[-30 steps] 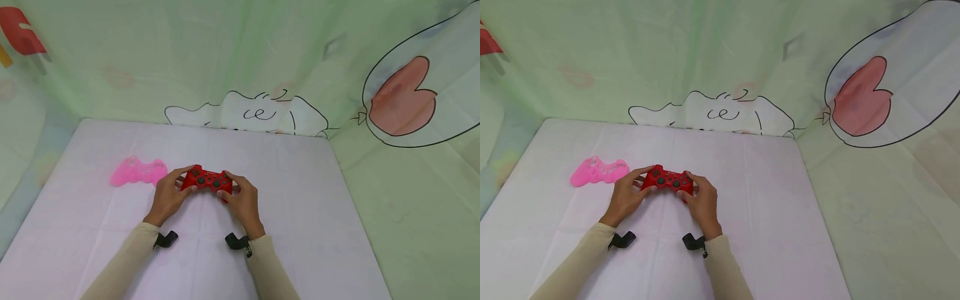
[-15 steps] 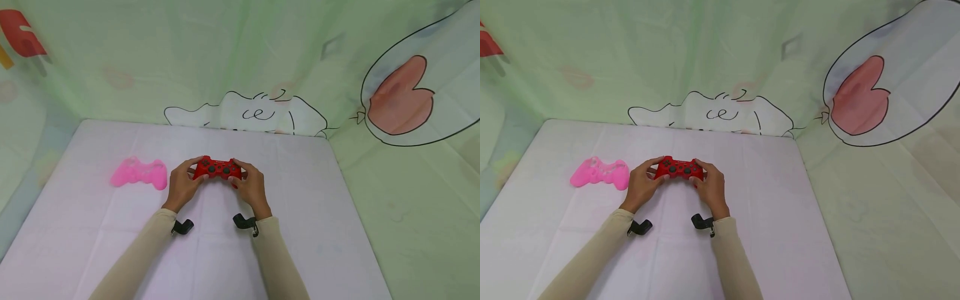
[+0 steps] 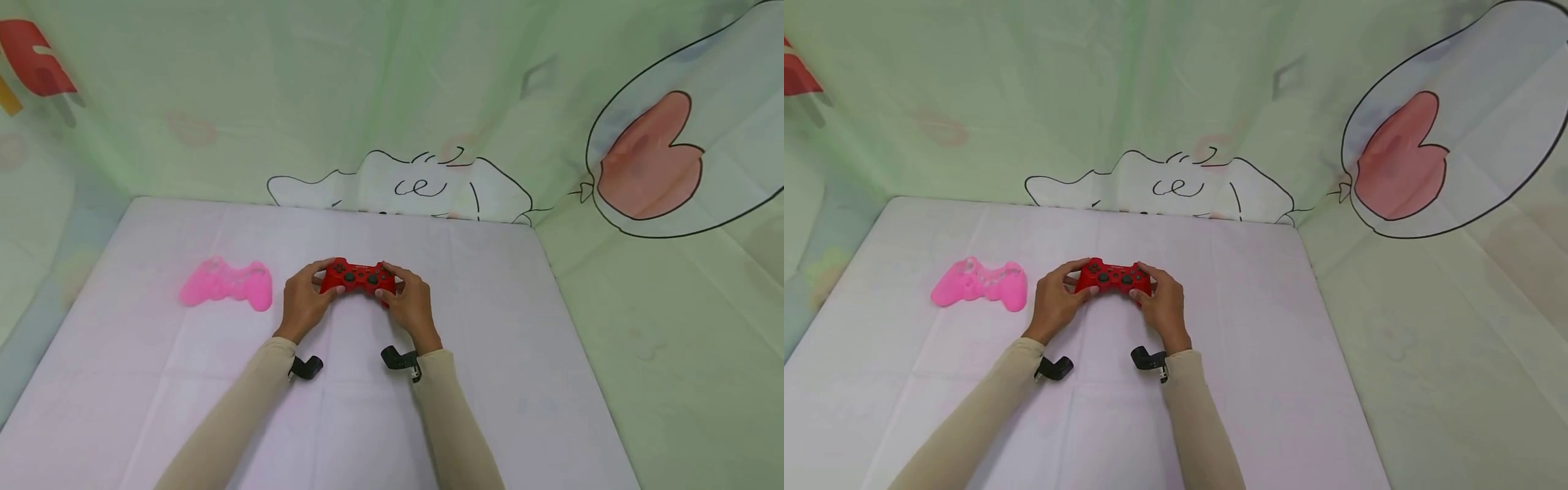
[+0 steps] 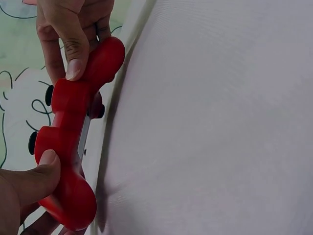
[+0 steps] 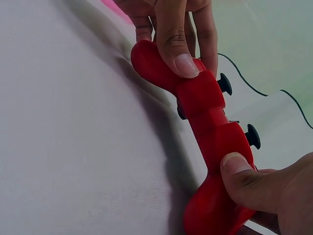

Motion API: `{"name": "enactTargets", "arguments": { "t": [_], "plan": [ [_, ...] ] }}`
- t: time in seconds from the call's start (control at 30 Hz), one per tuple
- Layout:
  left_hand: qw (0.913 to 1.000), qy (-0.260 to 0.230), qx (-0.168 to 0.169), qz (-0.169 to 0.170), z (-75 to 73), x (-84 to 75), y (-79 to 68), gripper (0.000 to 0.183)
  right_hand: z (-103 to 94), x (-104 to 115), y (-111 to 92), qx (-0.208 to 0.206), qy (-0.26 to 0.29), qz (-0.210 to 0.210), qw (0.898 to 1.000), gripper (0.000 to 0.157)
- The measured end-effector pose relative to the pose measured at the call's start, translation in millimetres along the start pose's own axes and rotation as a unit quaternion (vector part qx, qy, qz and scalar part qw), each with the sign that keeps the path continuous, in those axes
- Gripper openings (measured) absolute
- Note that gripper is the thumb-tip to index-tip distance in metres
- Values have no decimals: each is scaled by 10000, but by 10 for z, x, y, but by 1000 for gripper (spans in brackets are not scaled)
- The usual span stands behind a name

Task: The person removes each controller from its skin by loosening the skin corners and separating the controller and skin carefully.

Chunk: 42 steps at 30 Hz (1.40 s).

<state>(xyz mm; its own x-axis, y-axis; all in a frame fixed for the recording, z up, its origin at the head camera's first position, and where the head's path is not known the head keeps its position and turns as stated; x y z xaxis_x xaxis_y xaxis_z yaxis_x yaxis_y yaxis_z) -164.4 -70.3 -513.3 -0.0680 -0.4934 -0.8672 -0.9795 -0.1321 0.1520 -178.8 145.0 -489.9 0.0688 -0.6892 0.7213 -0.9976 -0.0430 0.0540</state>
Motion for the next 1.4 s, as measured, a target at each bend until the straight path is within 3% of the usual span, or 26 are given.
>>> {"name": "enactTargets", "arguments": {
  "t": [0.5, 1.07, 1.23, 1.4],
  "plan": [
    [9999, -18, 9, -126, 18, 86, -22, 58, 63, -41, -30, -2, -49, 86, 10000, 61],
    [9997, -121, 76, -180, 11, 69, -51, 59, 66, -23, -82, 15, 5, -54, 10000, 61],
    [9999, -5, 165, -25, -2, 68, -67, 61, 66, -16, -98, 32, -87, -287, 9995, 62],
    [9982, 428, 249, 349, -50, 29, -107, 65, 59, 1, -126, 3, -350, -709, 9969, 65]
  ]
}}
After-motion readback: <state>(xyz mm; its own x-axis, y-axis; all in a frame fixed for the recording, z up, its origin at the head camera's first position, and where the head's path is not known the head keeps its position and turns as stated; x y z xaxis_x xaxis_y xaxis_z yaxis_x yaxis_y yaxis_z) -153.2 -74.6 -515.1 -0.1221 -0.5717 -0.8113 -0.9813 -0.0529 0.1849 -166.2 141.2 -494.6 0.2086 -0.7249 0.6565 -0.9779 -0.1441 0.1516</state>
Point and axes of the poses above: each hand's wrist, its own y-axis towards the middle knuckle, its own z-axis out of the palm, x = y × z, the point moved 2 cm from there along y, towards the middle knuckle, and after that the axes turned 2 degrees about -z, right-handed, at the moved point
